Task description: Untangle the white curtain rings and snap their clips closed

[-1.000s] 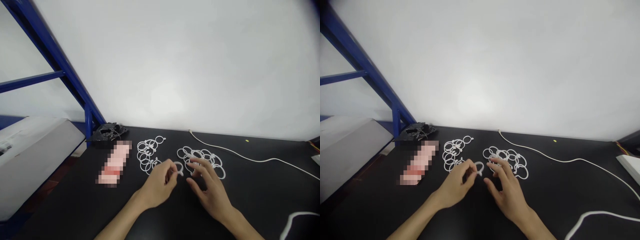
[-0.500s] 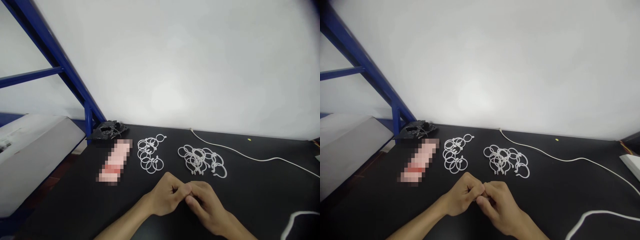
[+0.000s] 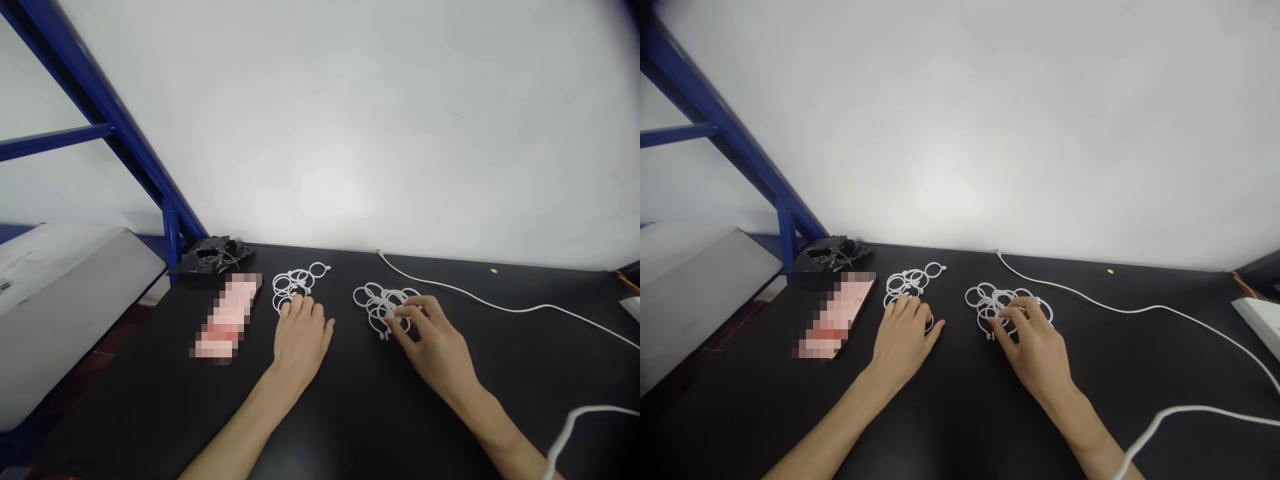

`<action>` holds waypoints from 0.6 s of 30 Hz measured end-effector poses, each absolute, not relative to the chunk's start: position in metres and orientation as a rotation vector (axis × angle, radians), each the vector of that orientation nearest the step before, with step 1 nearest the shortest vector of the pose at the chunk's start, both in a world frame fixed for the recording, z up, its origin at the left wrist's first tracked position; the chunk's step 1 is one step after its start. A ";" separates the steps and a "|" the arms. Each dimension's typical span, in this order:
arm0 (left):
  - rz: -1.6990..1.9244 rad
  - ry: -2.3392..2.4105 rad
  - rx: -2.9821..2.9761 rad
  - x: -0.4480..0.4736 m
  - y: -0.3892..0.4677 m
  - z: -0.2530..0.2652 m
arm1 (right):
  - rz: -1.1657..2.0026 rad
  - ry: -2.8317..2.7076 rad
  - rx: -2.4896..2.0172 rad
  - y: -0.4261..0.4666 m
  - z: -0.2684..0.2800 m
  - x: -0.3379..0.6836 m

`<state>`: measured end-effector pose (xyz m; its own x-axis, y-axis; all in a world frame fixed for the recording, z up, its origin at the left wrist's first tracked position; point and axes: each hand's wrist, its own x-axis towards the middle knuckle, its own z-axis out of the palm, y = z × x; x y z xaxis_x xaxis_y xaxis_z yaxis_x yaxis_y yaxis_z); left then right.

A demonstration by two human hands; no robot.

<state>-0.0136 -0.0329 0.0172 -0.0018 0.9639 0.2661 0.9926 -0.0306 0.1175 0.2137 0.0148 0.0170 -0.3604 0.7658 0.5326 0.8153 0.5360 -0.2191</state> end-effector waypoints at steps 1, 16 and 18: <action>-0.402 -2.104 -2.158 -0.013 -0.033 0.017 | -0.119 -2.198 -1.300 0.015 0.016 0.214; -1.605 -2.383 -2.790 0.000 -0.041 0.035 | 0.263 -2.247 -0.997 -0.001 0.022 0.203; -1.688 -2.397 -2.886 0.002 -0.043 0.039 | 0.466 -2.272 -0.928 -0.007 0.023 0.199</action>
